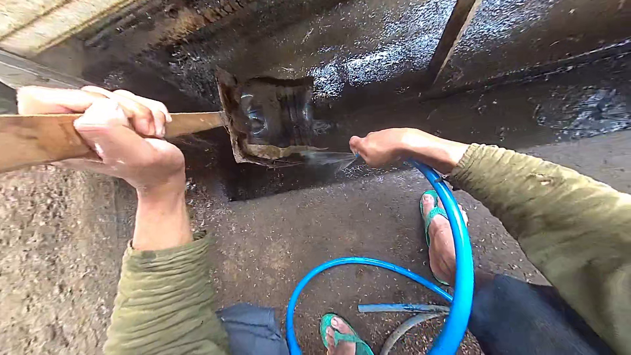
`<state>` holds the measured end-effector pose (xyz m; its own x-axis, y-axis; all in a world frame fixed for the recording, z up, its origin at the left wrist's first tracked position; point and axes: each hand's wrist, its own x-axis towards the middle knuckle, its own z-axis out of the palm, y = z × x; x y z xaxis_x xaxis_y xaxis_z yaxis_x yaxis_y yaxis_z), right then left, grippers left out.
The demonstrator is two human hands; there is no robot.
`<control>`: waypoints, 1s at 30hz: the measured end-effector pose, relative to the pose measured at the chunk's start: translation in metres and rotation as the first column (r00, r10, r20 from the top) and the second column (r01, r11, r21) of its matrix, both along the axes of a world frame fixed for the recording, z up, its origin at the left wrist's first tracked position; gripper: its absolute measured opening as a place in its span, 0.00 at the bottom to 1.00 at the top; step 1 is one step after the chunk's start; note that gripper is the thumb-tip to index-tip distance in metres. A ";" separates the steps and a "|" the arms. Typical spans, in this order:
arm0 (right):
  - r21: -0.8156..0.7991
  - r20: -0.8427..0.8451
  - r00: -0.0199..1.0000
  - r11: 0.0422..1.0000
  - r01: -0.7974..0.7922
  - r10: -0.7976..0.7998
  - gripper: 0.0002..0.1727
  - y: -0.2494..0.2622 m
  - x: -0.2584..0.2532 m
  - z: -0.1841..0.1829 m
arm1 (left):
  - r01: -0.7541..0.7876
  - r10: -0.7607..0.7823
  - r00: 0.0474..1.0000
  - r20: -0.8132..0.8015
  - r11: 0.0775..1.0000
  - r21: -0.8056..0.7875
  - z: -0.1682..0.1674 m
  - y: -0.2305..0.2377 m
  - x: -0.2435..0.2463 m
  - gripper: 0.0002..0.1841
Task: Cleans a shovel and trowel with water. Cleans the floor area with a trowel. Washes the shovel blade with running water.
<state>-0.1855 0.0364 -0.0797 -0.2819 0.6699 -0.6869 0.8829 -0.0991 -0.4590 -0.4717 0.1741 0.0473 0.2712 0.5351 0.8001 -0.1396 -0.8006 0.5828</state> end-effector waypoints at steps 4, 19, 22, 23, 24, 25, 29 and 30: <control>0.002 0.024 1.000 1.000 0.009 -0.009 0.20 -0.001 -0.002 -0.002 | 0.011 -0.011 1.000 0.011 1.000 0.006 0.002 0.001 -0.001 0.05; 0.327 -0.098 0.954 0.897 0.299 -0.282 0.18 0.016 0.051 0.042 | 0.148 -0.145 0.988 -0.056 0.988 0.049 0.004 -0.002 0.002 0.05; 0.298 -0.066 0.956 0.909 0.292 -0.286 0.17 0.021 0.065 0.045 | 0.223 -0.222 0.971 -0.092 0.975 0.000 0.007 -0.002 -0.003 0.05; 0.287 -0.056 0.956 0.912 0.292 -0.289 0.16 0.022 0.070 0.045 | 0.237 -0.237 0.965 -0.115 0.971 -0.008 0.007 -0.003 -0.004 0.06; 0.275 -0.075 0.949 0.908 0.315 -0.307 0.16 0.023 0.075 0.046 | 0.239 -0.240 0.962 -0.133 0.971 -0.020 0.007 -0.005 -0.006 0.06; 0.255 -0.115 0.935 0.900 0.354 -0.335 0.17 0.024 0.078 0.048 | 0.226 -0.228 0.961 -0.153 0.974 -0.032 0.007 -0.007 -0.007 0.06; 0.222 -0.157 0.929 0.905 0.363 -0.334 0.17 0.025 0.075 0.054 | 0.221 -0.226 0.962 -0.152 0.974 -0.048 0.006 -0.010 -0.006 0.06; 0.235 -0.125 0.945 0.916 0.325 -0.303 0.17 0.026 0.073 0.051 | 0.222 -0.227 0.963 -0.143 0.974 -0.054 0.006 -0.010 -0.005 0.05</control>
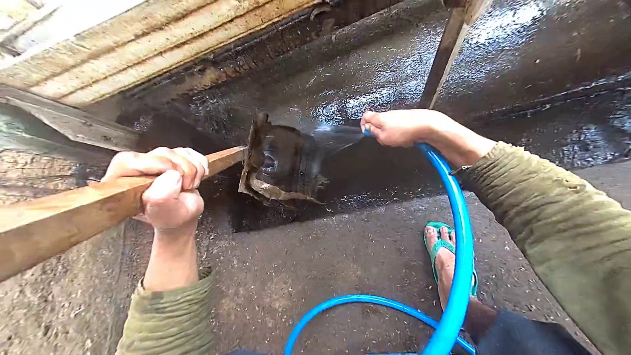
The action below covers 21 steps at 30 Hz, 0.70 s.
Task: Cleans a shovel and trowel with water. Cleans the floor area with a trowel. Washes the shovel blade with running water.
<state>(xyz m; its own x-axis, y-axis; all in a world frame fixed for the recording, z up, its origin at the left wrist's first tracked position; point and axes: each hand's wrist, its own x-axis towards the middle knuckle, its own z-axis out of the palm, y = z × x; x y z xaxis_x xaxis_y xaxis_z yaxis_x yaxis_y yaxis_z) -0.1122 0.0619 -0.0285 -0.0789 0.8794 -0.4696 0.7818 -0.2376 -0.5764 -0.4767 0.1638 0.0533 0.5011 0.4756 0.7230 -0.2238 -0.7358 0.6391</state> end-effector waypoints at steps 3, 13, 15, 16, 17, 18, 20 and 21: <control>0.005 0.058 0.997 0.999 -0.053 0.053 0.18 0.000 -0.007 -0.009 | -0.013 0.013 1.000 0.013 1.000 0.013 -0.001 -0.001 0.003 0.07; -0.014 0.120 0.990 0.997 -0.074 0.075 0.19 -0.004 -0.022 -0.030 | -0.042 0.038 0.996 0.083 0.998 0.041 -0.004 0.004 0.010 0.05; 0.010 0.102 0.991 0.996 -0.086 0.084 0.19 -0.006 -0.021 -0.023 | -0.117 0.111 0.987 0.118 0.992 0.047 -0.008 0.008 0.012 0.06; 0.020 0.082 0.991 0.994 -0.104 0.102 0.19 -0.008 -0.022 -0.019 | -0.191 0.181 0.972 0.148 0.980 0.054 -0.010 0.011 0.015 0.08; 0.030 0.068 0.991 0.993 -0.115 0.112 0.19 -0.008 -0.024 -0.017 | -0.281 0.267 0.947 0.176 0.958 0.058 -0.011 0.014 0.020 0.08; 0.036 0.060 0.992 0.993 -0.115 0.113 0.18 -0.009 -0.024 -0.017 | -0.378 0.363 0.911 0.195 0.925 0.043 -0.010 0.018 0.026 0.08; 0.031 0.073 0.994 0.996 -0.084 0.082 0.18 -0.011 -0.020 -0.018 | -0.545 0.536 0.821 0.196 0.838 -0.007 -0.006 0.032 0.037 0.08; 0.029 0.079 0.995 0.998 -0.059 0.056 0.17 -0.012 -0.017 -0.019 | -0.597 0.590 0.788 0.177 0.802 -0.015 -0.003 0.042 0.041 0.09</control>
